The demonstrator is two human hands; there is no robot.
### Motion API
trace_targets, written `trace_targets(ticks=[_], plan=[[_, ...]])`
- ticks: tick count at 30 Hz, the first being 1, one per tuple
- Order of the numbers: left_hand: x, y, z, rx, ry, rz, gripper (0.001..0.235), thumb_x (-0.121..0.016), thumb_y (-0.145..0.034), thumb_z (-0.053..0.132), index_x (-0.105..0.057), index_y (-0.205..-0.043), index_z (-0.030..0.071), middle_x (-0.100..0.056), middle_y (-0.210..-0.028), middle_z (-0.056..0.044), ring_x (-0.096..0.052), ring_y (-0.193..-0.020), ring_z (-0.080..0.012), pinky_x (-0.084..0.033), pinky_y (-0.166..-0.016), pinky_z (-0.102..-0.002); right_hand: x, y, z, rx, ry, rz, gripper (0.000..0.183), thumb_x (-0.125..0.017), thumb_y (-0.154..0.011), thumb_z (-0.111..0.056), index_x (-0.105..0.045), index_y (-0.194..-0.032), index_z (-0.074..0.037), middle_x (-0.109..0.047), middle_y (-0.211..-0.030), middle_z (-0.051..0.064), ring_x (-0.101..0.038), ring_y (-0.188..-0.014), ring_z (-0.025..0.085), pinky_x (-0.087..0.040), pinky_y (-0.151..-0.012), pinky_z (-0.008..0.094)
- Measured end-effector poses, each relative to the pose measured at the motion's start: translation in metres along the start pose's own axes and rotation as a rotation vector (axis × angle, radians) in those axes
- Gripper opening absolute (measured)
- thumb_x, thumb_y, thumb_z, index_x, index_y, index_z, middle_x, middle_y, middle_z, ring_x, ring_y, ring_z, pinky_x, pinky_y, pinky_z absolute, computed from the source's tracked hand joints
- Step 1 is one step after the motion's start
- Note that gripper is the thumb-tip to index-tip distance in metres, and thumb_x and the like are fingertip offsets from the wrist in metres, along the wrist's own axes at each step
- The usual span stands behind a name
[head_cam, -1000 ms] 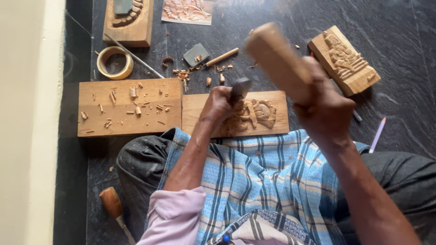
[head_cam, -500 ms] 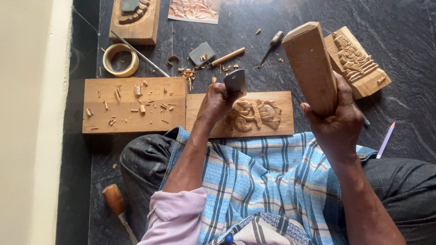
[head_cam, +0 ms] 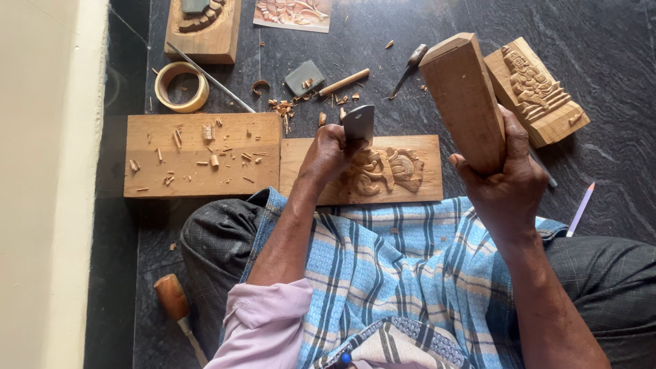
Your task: The person carves a wooden block using a chisel and a wooden mallet. They repeatedly strike the chisel to shape the wood, occasionally adjusting the chisel's position and clearing wood shavings.
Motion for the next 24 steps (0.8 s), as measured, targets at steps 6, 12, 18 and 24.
trace_targets(ticks=[6,12,18,24], plan=[[-0.008,-0.004,0.008,-0.023,0.04,-0.053,0.011,-0.072,-0.09,0.012,-0.079,-0.082,0.008,-0.075,-0.075,-0.002,-0.068,-0.06,-0.0108,-0.057,-0.055,-0.031,0.008,-0.006,-0.005,0.003,0.024,0.016,0.076,-0.09,-0.095,-0.019,-0.046,-0.155,-0.007,-0.075,-0.117,0.018,-0.077,-0.105,0.03,-0.068,-0.089,0.037],[-0.005,0.0,0.023,-0.045,0.001,-0.08,0.01,-0.072,-0.09,0.01,-0.078,-0.083,0.006,-0.074,-0.07,-0.006,-0.066,-0.057,-0.0139,-0.053,-0.055,-0.035,0.038,-0.012,-0.027,0.036,-0.066,0.041,0.065,-0.084,-0.104,-0.015,-0.04,-0.152,-0.009,-0.073,-0.125,0.016,-0.078,-0.112,0.026,-0.069,-0.095,0.032],[-0.005,0.005,0.023,-0.066,-0.003,-0.067,0.014,-0.071,-0.09,0.007,-0.077,-0.078,0.006,-0.073,-0.067,-0.006,-0.064,-0.055,-0.0145,-0.051,-0.054,-0.036,0.038,-0.021,-0.039,0.125,0.018,0.088,0.064,-0.079,-0.108,-0.025,-0.038,-0.155,-0.01,-0.071,-0.11,0.013,-0.076,-0.094,0.02,-0.067,-0.078,0.027],[-0.008,0.01,0.021,-0.132,0.038,-0.08,0.012,-0.067,-0.084,-0.001,-0.074,-0.076,0.005,-0.072,-0.068,-0.006,-0.063,-0.061,-0.0138,-0.051,-0.056,-0.035,-0.019,-0.019,-0.041,0.318,0.44,-0.061,0.067,-0.075,-0.106,-0.025,-0.041,-0.163,-0.011,-0.07,-0.085,0.008,-0.061,-0.058,0.013,-0.054,-0.047,0.03]])
Point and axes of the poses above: each hand's wrist, its own y-axis away from the middle knuckle, its own x-axis out of the back of the hand, z = x × y, the point moved 9 cm from there along -y, towards the middle knuckle
